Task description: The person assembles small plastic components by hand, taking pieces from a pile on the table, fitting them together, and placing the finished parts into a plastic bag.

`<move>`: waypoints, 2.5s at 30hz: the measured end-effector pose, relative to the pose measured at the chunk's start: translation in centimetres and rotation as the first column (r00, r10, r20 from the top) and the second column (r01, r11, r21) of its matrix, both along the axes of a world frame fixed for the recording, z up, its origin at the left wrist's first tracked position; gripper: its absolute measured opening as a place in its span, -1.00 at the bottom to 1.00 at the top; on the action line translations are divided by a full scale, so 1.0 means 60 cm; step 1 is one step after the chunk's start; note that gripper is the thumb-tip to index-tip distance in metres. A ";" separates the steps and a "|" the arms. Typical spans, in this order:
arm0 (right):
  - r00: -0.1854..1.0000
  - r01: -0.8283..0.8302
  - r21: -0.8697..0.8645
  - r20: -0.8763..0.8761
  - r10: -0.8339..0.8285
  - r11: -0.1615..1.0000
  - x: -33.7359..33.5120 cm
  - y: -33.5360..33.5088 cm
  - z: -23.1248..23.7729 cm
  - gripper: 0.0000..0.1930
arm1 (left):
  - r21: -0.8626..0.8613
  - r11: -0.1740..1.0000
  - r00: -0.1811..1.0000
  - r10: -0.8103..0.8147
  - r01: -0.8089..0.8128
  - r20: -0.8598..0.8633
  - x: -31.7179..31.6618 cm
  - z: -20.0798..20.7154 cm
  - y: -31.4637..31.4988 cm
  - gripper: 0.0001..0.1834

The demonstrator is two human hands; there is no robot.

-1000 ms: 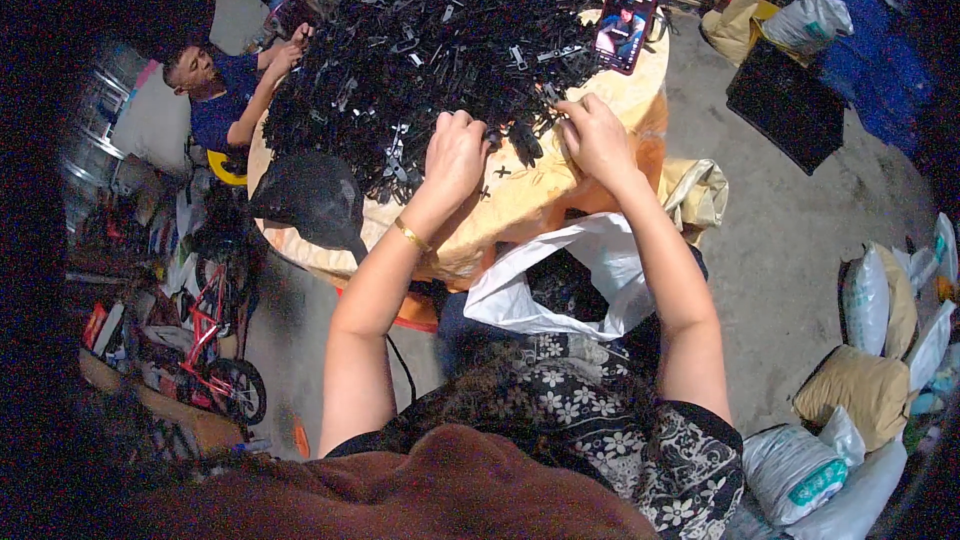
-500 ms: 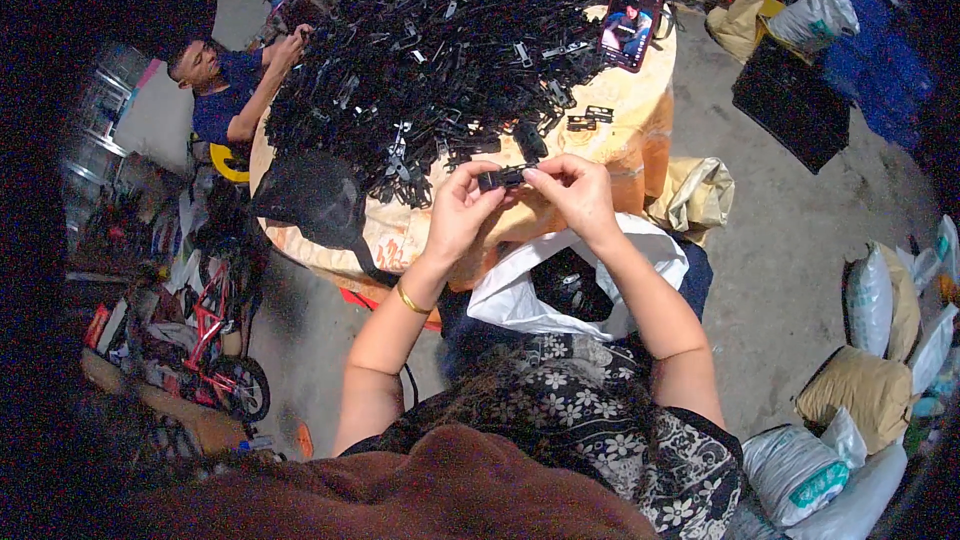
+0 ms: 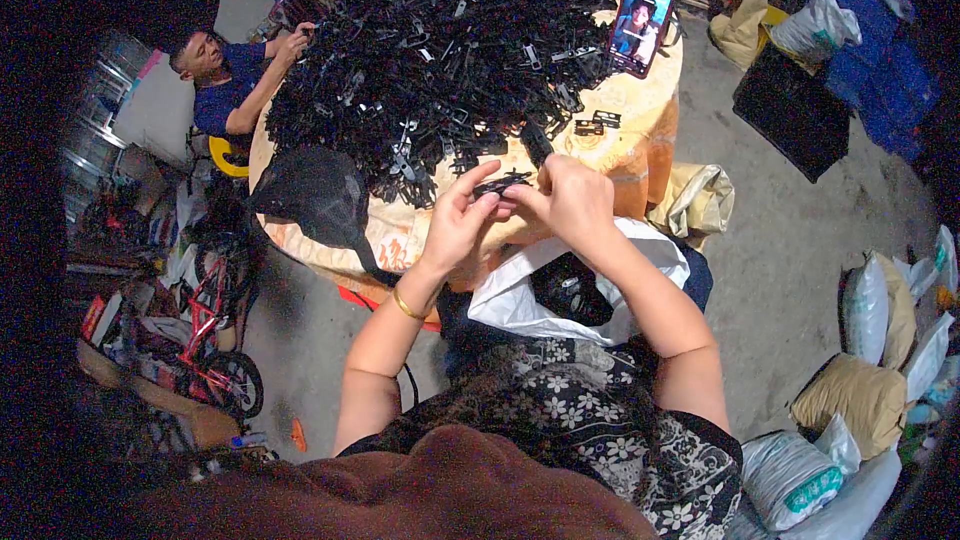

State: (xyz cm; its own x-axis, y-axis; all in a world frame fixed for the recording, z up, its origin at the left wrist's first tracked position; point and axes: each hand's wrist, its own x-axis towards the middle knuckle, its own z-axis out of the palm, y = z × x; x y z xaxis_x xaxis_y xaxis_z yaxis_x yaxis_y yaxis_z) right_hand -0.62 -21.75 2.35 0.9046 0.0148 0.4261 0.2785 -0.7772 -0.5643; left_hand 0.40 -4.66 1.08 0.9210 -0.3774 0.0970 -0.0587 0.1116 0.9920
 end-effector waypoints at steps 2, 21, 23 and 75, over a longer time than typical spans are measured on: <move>0.992 -0.109 0.127 -0.050 0.116 0.986 0.036 -0.005 0.002 -0.67 | -0.119 0.992 0.994 -0.054 0.043 -0.094 0.009 -0.001 0.014 -0.57; 0.797 -0.058 -0.201 0.580 0.167 0.978 0.334 0.043 0.022 -0.83 | -0.218 0.972 0.982 0.050 -0.090 -0.184 0.030 -0.037 0.015 -0.62; 0.904 -0.062 -0.289 0.389 0.177 0.955 0.343 0.026 0.020 -0.86 | -0.216 0.974 0.986 0.038 -0.074 -0.163 0.027 -0.037 0.011 -0.62; 0.876 -0.198 0.045 0.457 0.156 0.979 0.030 0.035 -0.016 -0.78 | 0.023 0.993 0.989 0.117 -0.120 0.096 0.001 -0.028 0.014 -0.58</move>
